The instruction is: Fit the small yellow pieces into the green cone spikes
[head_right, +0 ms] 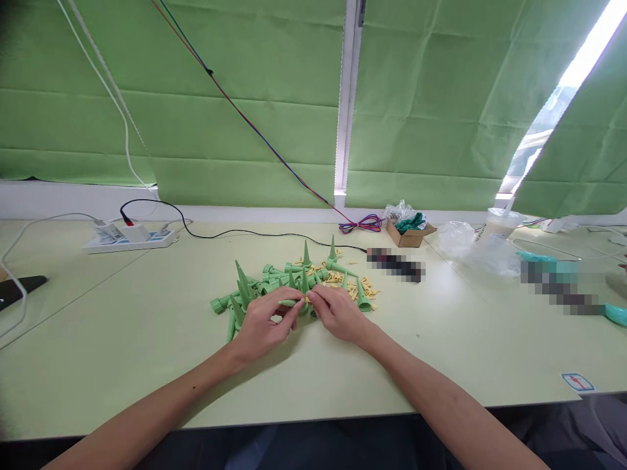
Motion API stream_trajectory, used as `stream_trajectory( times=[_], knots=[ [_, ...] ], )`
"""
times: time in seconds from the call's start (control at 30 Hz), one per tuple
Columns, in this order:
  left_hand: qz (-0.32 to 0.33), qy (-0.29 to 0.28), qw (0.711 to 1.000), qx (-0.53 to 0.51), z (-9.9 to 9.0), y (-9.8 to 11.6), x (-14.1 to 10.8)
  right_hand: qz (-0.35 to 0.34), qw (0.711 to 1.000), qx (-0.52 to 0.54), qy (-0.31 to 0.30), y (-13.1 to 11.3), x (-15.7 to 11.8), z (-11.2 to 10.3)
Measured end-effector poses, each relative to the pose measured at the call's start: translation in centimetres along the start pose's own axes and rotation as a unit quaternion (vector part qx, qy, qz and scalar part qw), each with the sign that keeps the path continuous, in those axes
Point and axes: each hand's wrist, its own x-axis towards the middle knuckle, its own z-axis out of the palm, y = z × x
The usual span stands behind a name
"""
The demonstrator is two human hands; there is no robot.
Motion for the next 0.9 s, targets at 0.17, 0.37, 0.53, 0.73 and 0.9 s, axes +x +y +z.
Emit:
stream_trajectory(
  times=[0.17,0.37,0.53,0.73,0.9],
  knots=[
    [-0.029,-0.002,1.0,-0.006,-0.21,0.28,0.2,-0.003,1.0,0.016,0.001,-0.12,0.0,-0.1],
    [-0.037,-0.004,0.999,-0.006,-0.32,0.47,0.38,-0.009,1.0,0.019,-0.002,-0.01,-0.05,-0.08],
    [-0.029,-0.007,1.0,-0.001,-0.15,0.19,0.1,-0.005,1.0,-0.01,0.005,0.4,-0.12,0.31],
    [0.016,-0.022,1.0,0.01,-0.14,0.21,-0.03,0.004,0.999,-0.038,-0.004,0.76,-0.15,0.66],
    [0.036,-0.043,0.998,0.019,-0.25,0.24,-0.01,0.003,0.999,-0.049,0.002,0.75,-0.14,0.72]
  ],
)
